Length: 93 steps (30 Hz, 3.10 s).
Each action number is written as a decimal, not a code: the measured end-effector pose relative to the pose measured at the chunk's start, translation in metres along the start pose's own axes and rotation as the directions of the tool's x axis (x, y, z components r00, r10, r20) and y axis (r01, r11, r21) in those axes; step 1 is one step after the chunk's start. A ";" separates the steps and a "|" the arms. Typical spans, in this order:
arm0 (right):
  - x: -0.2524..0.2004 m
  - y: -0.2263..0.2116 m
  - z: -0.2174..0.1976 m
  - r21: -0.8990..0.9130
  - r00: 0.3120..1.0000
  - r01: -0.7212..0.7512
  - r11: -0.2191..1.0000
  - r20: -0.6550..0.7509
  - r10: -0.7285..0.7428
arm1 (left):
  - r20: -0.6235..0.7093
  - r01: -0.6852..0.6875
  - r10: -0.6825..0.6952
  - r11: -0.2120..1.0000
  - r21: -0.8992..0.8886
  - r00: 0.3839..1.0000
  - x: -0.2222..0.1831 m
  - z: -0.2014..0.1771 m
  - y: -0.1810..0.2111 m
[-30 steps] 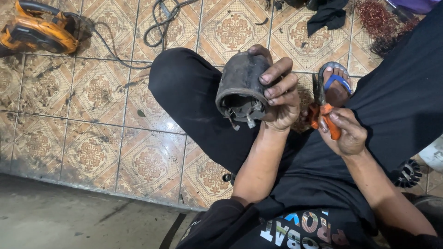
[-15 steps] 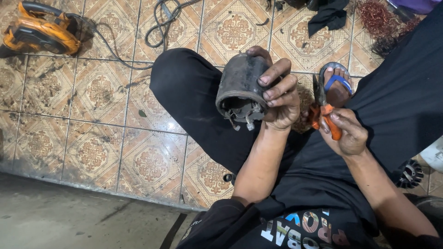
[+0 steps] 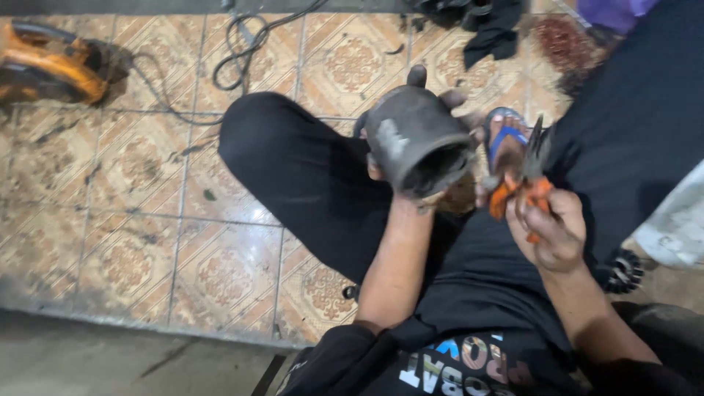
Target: Removing copper windings from an electric motor stator using pliers and a screwdriver.
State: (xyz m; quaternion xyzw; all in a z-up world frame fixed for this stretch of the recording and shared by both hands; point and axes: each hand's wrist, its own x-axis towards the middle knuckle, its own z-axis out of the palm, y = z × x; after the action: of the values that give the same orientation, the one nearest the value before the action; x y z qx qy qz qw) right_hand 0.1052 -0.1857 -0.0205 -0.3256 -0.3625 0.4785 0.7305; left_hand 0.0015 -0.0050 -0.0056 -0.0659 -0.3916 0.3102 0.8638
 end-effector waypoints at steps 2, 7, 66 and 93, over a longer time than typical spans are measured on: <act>0.005 -0.003 0.004 -0.156 0.971 0.147 0.977 -0.165 -0.173 | -0.052 0.044 -0.027 0.937 0.347 0.998 0.006 -0.005 0.000; 0.023 -0.001 0.016 -0.142 0.921 0.247 0.959 -0.273 -0.277 | -0.089 -0.002 0.118 0.614 0.789 0.989 0.011 -0.015 -0.021; -0.010 -0.045 0.028 -0.655 0.969 -0.240 0.717 -0.212 0.131 | -0.144 0.051 0.081 0.682 0.729 0.986 0.007 -0.016 -0.003; -0.006 -0.027 0.031 -0.722 0.973 -0.191 0.665 -0.230 0.031 | -0.289 0.180 0.289 0.350 0.919 0.913 0.013 -0.026 -0.011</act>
State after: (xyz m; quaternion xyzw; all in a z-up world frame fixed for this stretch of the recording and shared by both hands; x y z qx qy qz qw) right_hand 0.0903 -0.1962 0.0166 -0.6605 -0.4299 0.2997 0.5377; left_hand 0.0320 -0.0026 -0.0106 0.3615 0.0453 0.4856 0.7946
